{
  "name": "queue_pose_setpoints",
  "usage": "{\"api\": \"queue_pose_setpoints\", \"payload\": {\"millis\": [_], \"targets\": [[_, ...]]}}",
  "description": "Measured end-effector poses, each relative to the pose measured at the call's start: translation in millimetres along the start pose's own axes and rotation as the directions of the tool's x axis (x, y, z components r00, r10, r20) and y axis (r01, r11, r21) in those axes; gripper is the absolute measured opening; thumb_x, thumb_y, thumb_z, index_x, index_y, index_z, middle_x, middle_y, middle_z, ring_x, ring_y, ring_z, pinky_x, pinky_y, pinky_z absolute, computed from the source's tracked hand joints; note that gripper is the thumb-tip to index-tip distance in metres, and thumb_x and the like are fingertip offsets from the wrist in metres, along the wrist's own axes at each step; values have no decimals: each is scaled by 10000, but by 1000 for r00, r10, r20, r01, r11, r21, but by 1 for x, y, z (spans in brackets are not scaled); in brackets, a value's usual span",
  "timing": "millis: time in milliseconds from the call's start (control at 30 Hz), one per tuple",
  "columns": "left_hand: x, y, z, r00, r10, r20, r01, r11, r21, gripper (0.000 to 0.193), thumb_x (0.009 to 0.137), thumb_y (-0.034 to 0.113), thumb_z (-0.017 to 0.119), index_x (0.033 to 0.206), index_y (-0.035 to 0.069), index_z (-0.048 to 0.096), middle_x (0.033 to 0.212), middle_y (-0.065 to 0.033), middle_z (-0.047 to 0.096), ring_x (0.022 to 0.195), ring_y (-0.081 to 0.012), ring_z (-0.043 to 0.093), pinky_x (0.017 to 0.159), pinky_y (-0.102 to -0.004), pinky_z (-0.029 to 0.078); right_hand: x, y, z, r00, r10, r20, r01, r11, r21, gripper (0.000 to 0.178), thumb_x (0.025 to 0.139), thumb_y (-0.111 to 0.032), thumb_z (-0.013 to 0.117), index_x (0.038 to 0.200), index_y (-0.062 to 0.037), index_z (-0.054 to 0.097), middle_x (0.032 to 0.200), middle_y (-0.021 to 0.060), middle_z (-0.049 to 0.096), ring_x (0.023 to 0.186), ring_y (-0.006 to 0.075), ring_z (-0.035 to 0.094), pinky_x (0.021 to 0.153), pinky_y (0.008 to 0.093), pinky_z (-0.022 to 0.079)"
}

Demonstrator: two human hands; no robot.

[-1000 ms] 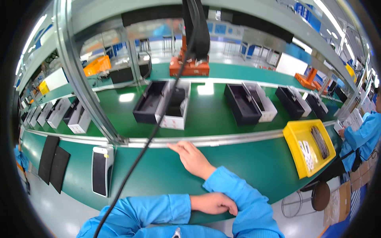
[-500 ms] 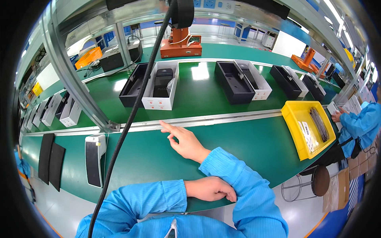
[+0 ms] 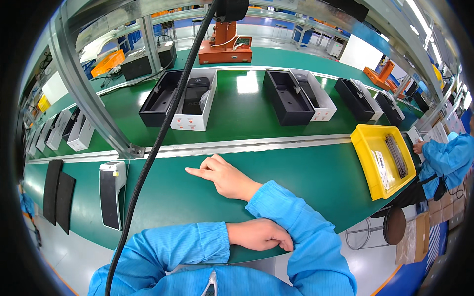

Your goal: Packing electronic devices and components into boxes on a conveyor belt production line.

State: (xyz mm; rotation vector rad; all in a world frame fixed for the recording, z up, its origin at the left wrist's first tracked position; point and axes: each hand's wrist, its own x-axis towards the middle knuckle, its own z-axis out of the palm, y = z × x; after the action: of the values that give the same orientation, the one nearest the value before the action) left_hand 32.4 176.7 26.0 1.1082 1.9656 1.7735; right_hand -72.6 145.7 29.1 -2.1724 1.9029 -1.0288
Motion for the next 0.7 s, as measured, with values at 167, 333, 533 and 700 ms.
{"api": "queue_pose_setpoints", "payload": {"millis": [167,333,533,700], "targets": [[0,0,0,1000,11,-5,-11,1000,-8,330,863,-86,459,1082,51,664,1027,-64,700,957,-190,681,852,-324,540,-3,2,2,997,-37,72,38,999,-9,640,761,114,519,1329,-170,602,984,74,528,964,263,482,901,344,450],[0,-3,1,1000,14,-11,-15,1000,-11,326,868,-83,453,1074,53,666,1020,-66,700,958,-188,679,846,-325,539,-4,1,0,995,-28,94,28,1000,8,581,765,107,529,1279,-145,630,977,63,532,960,260,482,897,339,451],[0,-6,3,1000,19,-14,-19,1000,-15,328,865,-86,452,1070,54,667,1019,-66,701,958,-188,681,842,-324,539,-3,2,2,995,-35,91,32,999,27,553,766,110,525,1243,-141,651,971,57,533,953,255,485,890,337,454],[0,-6,2,1000,20,-14,-21,1000,-17,329,862,-87,451,1065,55,667,1015,-63,701,952,-187,683,841,-322,540,-5,4,3,995,-19,99,17,999,30,554,763,111,523,1236,-146,658,972,49,535,950,252,487,889,336,457]]}}
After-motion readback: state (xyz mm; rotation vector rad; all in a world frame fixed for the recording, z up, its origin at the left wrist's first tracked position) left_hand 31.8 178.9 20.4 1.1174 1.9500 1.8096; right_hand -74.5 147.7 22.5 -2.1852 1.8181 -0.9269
